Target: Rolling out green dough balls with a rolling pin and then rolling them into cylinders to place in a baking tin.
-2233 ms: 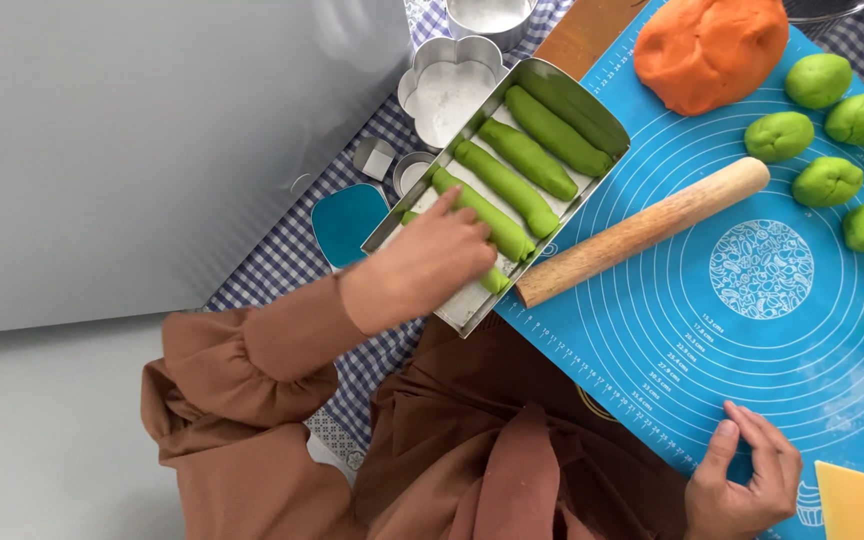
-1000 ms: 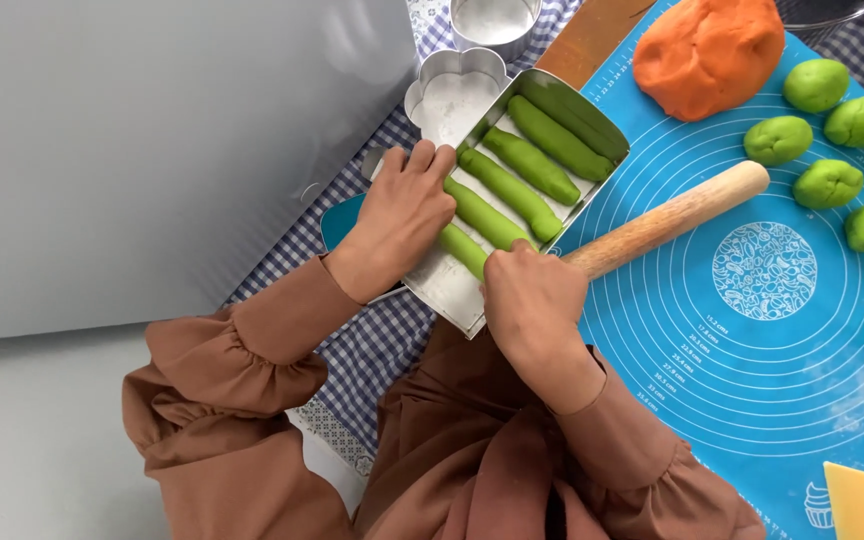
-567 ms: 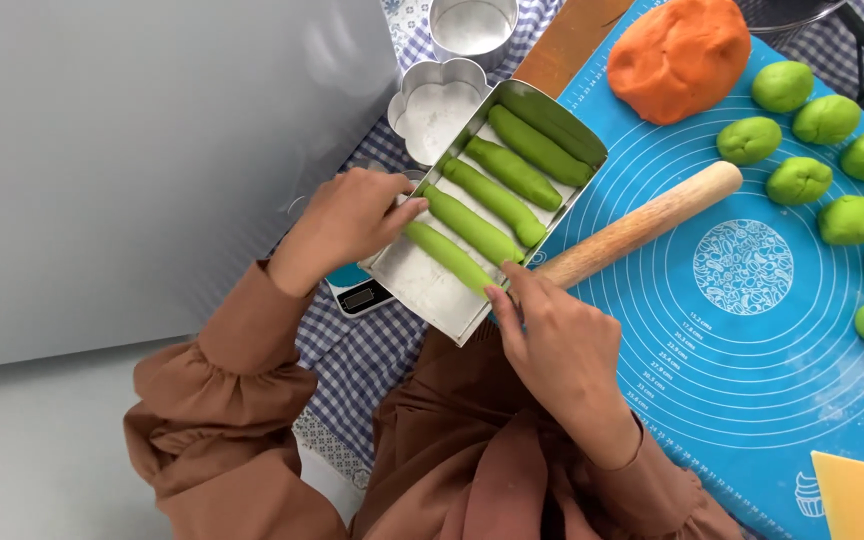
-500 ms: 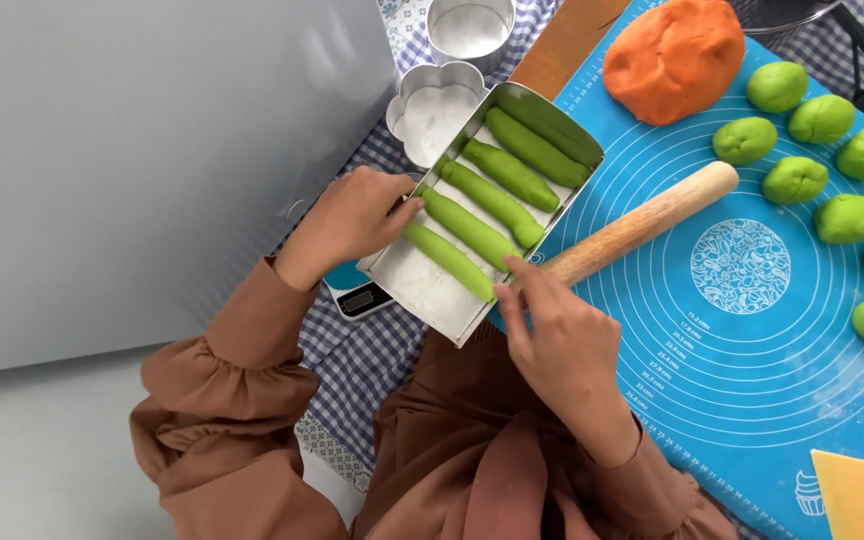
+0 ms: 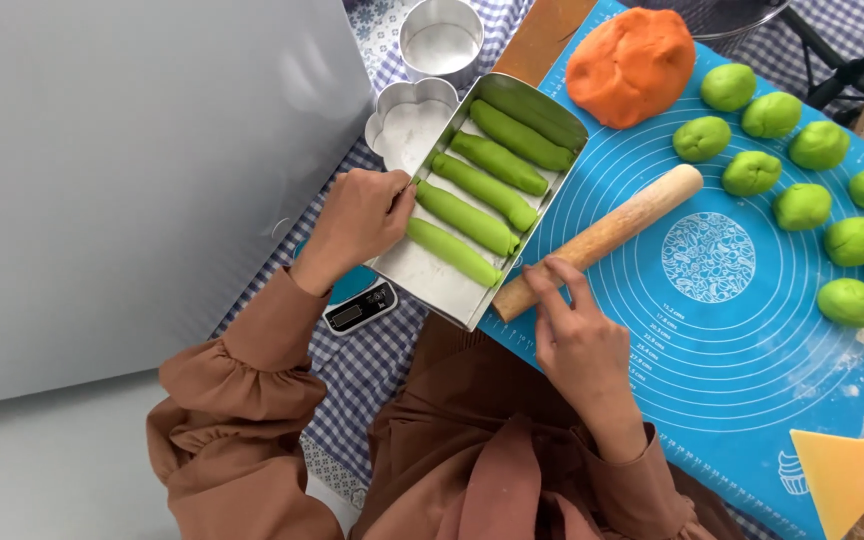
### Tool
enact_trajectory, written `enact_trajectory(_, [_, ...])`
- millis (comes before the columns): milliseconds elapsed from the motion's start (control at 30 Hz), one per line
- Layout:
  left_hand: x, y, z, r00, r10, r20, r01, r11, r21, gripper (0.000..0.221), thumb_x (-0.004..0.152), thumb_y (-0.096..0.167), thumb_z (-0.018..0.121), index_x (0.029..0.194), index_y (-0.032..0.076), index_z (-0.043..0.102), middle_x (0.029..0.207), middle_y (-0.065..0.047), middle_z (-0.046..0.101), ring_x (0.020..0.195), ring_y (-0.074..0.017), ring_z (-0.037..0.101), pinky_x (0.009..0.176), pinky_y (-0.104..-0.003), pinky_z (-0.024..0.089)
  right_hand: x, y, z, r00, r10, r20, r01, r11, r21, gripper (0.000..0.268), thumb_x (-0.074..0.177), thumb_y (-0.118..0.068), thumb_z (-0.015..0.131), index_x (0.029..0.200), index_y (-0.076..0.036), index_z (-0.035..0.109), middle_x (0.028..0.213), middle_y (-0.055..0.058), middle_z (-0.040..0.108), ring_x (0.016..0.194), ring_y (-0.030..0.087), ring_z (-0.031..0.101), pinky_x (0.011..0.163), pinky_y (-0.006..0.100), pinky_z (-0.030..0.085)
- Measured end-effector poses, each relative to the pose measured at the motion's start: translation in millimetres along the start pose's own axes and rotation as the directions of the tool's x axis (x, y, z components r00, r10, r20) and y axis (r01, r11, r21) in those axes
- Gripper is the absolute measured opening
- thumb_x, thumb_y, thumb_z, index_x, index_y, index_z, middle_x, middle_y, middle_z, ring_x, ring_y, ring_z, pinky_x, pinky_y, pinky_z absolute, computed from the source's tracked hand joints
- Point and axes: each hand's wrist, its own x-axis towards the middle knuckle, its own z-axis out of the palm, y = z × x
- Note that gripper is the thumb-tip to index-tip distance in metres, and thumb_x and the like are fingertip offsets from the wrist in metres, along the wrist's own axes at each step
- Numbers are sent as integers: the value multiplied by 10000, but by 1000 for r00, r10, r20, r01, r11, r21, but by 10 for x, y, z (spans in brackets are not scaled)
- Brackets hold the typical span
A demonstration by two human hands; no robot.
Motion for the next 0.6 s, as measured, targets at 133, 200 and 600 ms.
enact_trajectory(133, [35,4,66,1000,-21,-12,22,999,39,318,994,142,591,684,83,636,419,-22,467,355,-185,504,419,-256,410,-30,33,55,1000,9,12,-9,1000,-28,461,918,-81,621,1325,-296,647,1356,10,570,783,337,759,584,446,649])
enact_trajectory(200, [35,15,78,999,-50,-2,50,998,43,265,995,161,593,784,53,709,477,-67,553,421,-243,597,448,-305,472,-39,50,73,1000,6,16,-6,1000,-16,456,929,-77,616,1331,-288,650,1355,17,573,814,340,760,602,443,653])
enact_trajectory(600, [-322,1070,-309,857,327,-399,-153,900,408,239,1041,107,633,1189,-58,720,909,-145,652,839,-316,681,822,-427,588,-152,141,-56,995,-10,-97,18,997,76,396,943,-110,610,1279,-306,685,1285,-34,619,988,222,728,727,345,625])
